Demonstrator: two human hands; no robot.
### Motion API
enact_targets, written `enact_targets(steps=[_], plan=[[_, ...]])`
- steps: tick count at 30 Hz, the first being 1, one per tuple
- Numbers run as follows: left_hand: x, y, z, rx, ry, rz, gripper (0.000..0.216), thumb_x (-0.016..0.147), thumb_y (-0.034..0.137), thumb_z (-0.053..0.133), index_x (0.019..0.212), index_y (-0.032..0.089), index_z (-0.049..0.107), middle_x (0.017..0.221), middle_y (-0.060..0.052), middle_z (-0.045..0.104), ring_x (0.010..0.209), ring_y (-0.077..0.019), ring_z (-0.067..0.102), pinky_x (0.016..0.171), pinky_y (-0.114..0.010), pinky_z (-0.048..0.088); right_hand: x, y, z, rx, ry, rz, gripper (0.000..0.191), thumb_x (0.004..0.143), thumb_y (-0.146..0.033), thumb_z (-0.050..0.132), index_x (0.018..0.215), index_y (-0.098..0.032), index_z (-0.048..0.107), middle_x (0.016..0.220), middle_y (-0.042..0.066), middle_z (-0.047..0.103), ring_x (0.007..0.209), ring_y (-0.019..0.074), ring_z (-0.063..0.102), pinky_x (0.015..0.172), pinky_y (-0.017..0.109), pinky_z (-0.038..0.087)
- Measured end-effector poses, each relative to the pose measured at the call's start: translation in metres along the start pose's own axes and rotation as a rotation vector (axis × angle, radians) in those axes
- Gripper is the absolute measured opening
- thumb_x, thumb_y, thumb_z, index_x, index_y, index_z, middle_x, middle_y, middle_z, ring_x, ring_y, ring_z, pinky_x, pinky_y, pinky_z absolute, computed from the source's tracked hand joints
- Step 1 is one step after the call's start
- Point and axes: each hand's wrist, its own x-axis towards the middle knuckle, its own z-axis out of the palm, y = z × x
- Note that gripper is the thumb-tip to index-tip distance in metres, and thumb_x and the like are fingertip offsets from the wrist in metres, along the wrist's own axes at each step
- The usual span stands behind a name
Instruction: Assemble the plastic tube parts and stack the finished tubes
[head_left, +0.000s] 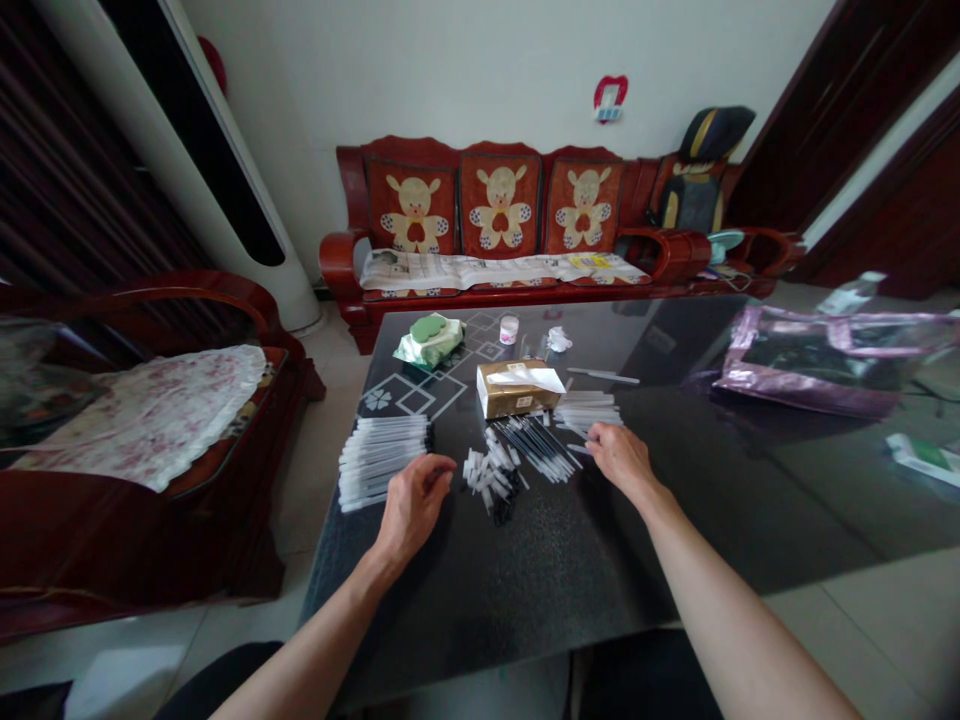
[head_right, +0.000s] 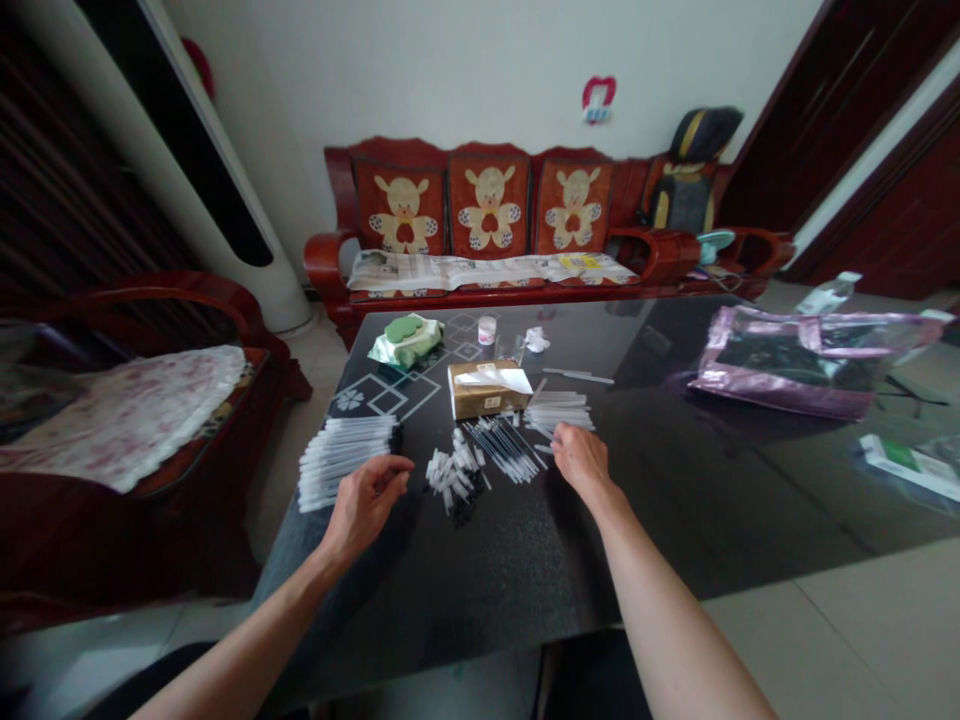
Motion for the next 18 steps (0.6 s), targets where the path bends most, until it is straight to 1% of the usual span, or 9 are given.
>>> enact_targets(steps=[3, 5, 7, 9, 11, 12, 15, 17, 18], plan=[[-0.002, 0.004, 0.008, -0.253, -0.083, -0.087, 0.024, 0.082, 0.034, 0.055, 0.094, 0.017, 0.067, 0.067, -0.003, 0.065, 0.060, -0.0159, 0.060, 0.058, -0.026, 0.046, -0.008, -0.011, -0.005, 0.229, 0.013, -0.028, 0.013, 0.079, -0.029, 0.058, 0.081, -0.019, 0.066, 0.077, 0.006, 0.069, 0.075, 0.0196, 0.064, 0.062, 0.025, 0.040], [-0.005, 0.008, 0.016, -0.432, -0.168, -0.156, 0.029, 0.082, 0.039, 0.056, 0.094, 0.014, 0.067, 0.064, -0.004, 0.064, 0.058, -0.0162, 0.061, 0.056, -0.026, 0.048, -0.020, -0.029, -0.008, 0.485, -0.050, -0.103, 0.015, 0.078, -0.030, 0.058, 0.077, -0.017, 0.065, 0.069, 0.003, 0.067, 0.065, 0.0160, 0.062, 0.058, 0.023, 0.039], [-0.010, 0.014, 0.024, -0.567, -0.252, -0.202, 0.036, 0.082, 0.043, 0.058, 0.099, 0.012, 0.067, 0.067, -0.006, 0.066, 0.060, -0.0167, 0.063, 0.057, -0.027, 0.050, -0.038, -0.053, -0.009, 0.713, -0.184, -0.227, 0.016, 0.078, -0.031, 0.059, 0.076, -0.016, 0.063, 0.062, 0.000, 0.063, 0.055, 0.0123, 0.056, 0.052, 0.021, 0.036], [-0.016, 0.019, 0.031, -0.666, -0.342, -0.238, 0.043, 0.079, 0.045, 0.062, 0.105, 0.011, 0.066, 0.076, -0.008, 0.069, 0.066, -0.0183, 0.065, 0.061, -0.028, 0.053, -0.058, -0.080, -0.009, 0.799, -0.282, -0.315, 0.017, 0.077, -0.032, 0.059, 0.073, -0.016, 0.062, 0.052, -0.004, 0.054, 0.046, 0.0091, 0.046, 0.045, 0.020, 0.029], [-0.022, 0.022, 0.037, -0.729, -0.418, -0.244, 0.043, 0.079, 0.047, 0.062, 0.101, 0.011, 0.068, 0.081, -0.010, 0.070, 0.070, -0.0193, 0.066, 0.063, -0.029, 0.054, -0.076, -0.105, -0.009, 0.809, -0.324, -0.365, 0.016, 0.075, -0.029, 0.061, 0.067, -0.016, 0.060, 0.048, -0.005, 0.048, 0.044, 0.0074, 0.040, 0.043, 0.020, 0.023], [-0.024, 0.022, 0.039, -0.744, -0.438, -0.246, 0.042, 0.079, 0.048, 0.061, 0.097, 0.010, 0.069, 0.080, -0.011, 0.070, 0.070, -0.0191, 0.066, 0.062, -0.029, 0.054, -0.083, -0.115, -0.009, 0.796, -0.331, -0.373, 0.016, 0.074, -0.029, 0.061, 0.065, -0.016, 0.060, 0.048, -0.005, 0.049, 0.045, 0.0072, 0.039, 0.043, 0.019, 0.023], [-0.025, 0.022, 0.041, -0.728, -0.396, -0.292, 0.042, 0.078, 0.051, 0.061, 0.081, 0.010, 0.068, 0.069, -0.009, 0.068, 0.059, -0.0172, 0.064, 0.055, -0.027, 0.053, -0.090, -0.127, -0.012, 0.767, -0.372, -0.415, 0.013, 0.074, -0.026, 0.061, 0.065, -0.016, 0.061, 0.051, -0.004, 0.052, 0.046, 0.0079, 0.043, 0.044, 0.019, 0.025], [-0.021, 0.020, 0.036, -0.719, -0.309, -0.353, 0.043, 0.076, 0.053, 0.062, 0.077, 0.010, 0.065, 0.064, -0.008, 0.067, 0.055, -0.0171, 0.064, 0.052, -0.027, 0.053, -0.082, -0.117, -0.016, 0.722, -0.382, -0.443, 0.011, 0.074, -0.028, 0.062, 0.072, -0.017, 0.065, 0.052, -0.004, 0.055, 0.047, 0.0093, 0.047, 0.046, 0.020, 0.028], [-0.018, 0.020, 0.033, -0.731, -0.270, -0.375, 0.043, 0.075, 0.053, 0.063, 0.079, 0.011, 0.064, 0.066, -0.008, 0.068, 0.057, -0.0176, 0.065, 0.053, -0.027, 0.053, -0.074, -0.107, -0.018, 0.674, -0.343, -0.432, 0.012, 0.076, -0.028, 0.061, 0.077, -0.018, 0.067, 0.054, -0.003, 0.058, 0.049, 0.0105, 0.050, 0.048, 0.020, 0.031]])
